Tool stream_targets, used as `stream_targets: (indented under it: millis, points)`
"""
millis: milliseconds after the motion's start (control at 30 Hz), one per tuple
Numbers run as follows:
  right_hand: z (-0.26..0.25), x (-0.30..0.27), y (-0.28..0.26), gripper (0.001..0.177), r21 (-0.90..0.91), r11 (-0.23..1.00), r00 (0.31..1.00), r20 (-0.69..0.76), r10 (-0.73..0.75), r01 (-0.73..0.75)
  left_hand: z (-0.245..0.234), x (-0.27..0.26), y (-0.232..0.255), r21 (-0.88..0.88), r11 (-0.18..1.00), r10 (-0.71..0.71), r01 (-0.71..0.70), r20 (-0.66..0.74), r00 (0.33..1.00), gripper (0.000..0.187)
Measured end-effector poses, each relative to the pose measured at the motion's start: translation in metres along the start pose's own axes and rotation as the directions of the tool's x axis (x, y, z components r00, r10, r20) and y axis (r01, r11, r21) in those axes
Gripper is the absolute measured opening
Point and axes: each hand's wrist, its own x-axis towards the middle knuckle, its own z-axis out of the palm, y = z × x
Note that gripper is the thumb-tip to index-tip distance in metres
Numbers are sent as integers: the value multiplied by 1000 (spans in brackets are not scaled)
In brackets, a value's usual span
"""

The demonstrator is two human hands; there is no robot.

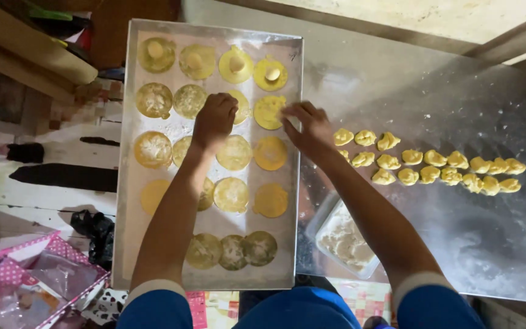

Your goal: The person repeatedly rolls small dough pieces into balls on a stainless steel countertop, then places them into a baking tray. The process is continuous and methodical, with the person handling the dough by hand.

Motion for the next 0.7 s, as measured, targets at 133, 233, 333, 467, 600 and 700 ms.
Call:
stream_targets:
  millis: [133,233,333,467,600,700]
  points:
    - [54,19,16,27,-135,988,991,122,-58,74,-3,10,5,27,998,51,-53,39,998,16]
    - [48,7,6,38,-169,983,979,201,-35,70,-15,10,18,-34,999,-23,24,54,998,26]
    - [22,-23,-1,34,-155,980,991,72,-114,124,-25,10,31,-55,998,-29,32,48,998,26]
    - [-45,-92,9,19,-125,987,995,23,-96,98,-27,13,66,-71,997,-22,20,-30,999,5]
    - [-123,-184,62,22,-210,974,984,-171,45,-81,-21,44,162,-210,977,34,-39,-27,999,13]
    - [-186,-237,105,10,-139,922,926,-168,337,-361,18,53,225,-185,982,39,-29,53,998,20]
